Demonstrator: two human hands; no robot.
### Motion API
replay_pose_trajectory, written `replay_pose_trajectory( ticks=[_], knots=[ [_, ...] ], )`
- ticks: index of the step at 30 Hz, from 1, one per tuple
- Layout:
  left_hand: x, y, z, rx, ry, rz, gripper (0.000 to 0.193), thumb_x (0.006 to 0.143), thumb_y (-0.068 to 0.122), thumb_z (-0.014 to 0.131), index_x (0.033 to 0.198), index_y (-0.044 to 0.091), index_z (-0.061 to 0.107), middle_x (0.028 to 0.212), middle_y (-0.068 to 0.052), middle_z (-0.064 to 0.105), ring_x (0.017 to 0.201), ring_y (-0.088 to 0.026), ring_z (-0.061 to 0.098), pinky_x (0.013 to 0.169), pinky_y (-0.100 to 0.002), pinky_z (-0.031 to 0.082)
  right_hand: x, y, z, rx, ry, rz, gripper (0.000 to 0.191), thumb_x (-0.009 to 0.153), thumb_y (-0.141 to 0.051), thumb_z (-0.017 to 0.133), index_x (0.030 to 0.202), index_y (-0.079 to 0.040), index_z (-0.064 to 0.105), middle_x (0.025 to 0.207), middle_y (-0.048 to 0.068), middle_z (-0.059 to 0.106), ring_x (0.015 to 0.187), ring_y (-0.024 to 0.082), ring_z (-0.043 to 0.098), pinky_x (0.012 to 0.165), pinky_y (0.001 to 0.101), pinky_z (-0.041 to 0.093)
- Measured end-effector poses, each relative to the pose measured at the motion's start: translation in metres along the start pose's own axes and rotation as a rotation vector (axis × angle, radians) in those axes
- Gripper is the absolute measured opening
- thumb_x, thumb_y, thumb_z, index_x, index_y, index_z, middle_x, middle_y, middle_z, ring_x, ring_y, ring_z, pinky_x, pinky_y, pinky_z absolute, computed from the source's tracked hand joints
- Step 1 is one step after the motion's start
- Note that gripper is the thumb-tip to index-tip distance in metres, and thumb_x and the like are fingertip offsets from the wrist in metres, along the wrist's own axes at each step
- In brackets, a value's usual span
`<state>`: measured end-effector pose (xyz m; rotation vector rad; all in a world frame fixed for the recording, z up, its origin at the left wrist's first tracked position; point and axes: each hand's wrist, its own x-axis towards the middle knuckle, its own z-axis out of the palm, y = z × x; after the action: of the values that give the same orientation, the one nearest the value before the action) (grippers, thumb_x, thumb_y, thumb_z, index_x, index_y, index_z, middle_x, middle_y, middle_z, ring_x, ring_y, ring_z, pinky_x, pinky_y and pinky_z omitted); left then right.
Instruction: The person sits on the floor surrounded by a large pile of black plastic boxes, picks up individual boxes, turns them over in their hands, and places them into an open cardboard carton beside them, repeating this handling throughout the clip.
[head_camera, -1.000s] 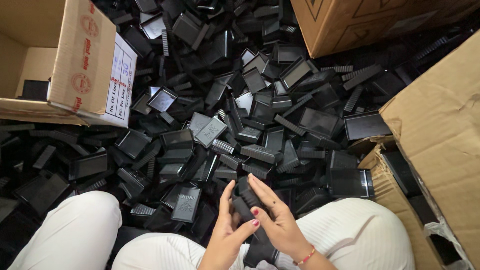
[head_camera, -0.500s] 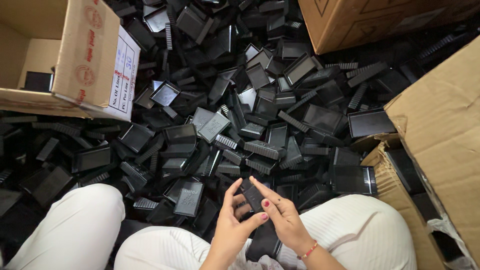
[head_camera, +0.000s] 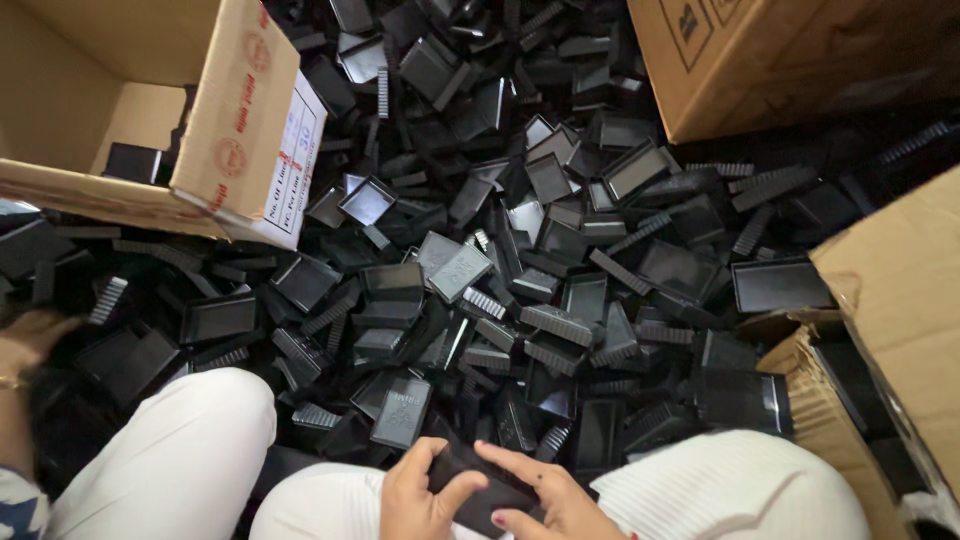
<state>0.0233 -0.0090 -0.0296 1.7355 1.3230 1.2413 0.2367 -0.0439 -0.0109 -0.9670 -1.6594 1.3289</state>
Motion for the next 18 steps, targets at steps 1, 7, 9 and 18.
replay_pose_trajectory(
  ticks=[1,7,9,18],
  knots=[
    [0.014,0.017,-0.013,0.105,0.088,0.292,0.057,0.059,0.042,0.095,0.091,0.004,0.067,0.076,-0.009,0.068,0.068,-0.023,0.067,0.063,-0.032,0.054,0.005,0.005,-0.002,-0.153,0.089,-0.135,0.069,0.084,-0.002,0.075,0.149,0.004,0.050,0.149,0.026,0.059,0.138,0.037,0.055,0.114,0.0408,0.038],
    [0.193,0.108,-0.198,0.834,0.599,0.843,0.059,0.090,0.040,0.076,0.128,0.002,0.052,0.126,-0.016,0.056,0.114,-0.034,0.054,0.098,-0.043,0.044,0.017,0.008,-0.020,-0.199,0.426,-0.039,0.048,0.080,-0.005,0.077,0.128,-0.005,0.068,0.129,0.013,0.071,0.108,0.024,0.075,0.090,0.0350,0.059],
    [0.243,0.111,-0.218,1.000,0.590,0.847,0.064,0.098,0.030,0.071,0.146,-0.004,0.045,0.147,-0.023,0.048,0.133,-0.040,0.047,0.112,-0.047,0.040,0.020,0.003,-0.021,-0.273,0.495,-0.050,0.045,0.080,-0.006,0.077,0.124,-0.006,0.070,0.129,0.013,0.070,0.108,0.025,0.075,0.089,0.0351,0.060],
    [0.220,-0.071,-0.057,0.824,-0.025,0.327,0.058,0.071,0.025,0.080,0.124,0.005,0.066,0.131,-0.023,0.059,0.122,-0.043,0.053,0.098,-0.049,0.046,0.060,0.001,-0.049,-0.877,0.850,-0.238,0.066,0.078,-0.016,0.080,0.138,0.000,0.056,0.143,0.021,0.055,0.133,0.041,0.052,0.109,0.0460,0.042]
  ],
)
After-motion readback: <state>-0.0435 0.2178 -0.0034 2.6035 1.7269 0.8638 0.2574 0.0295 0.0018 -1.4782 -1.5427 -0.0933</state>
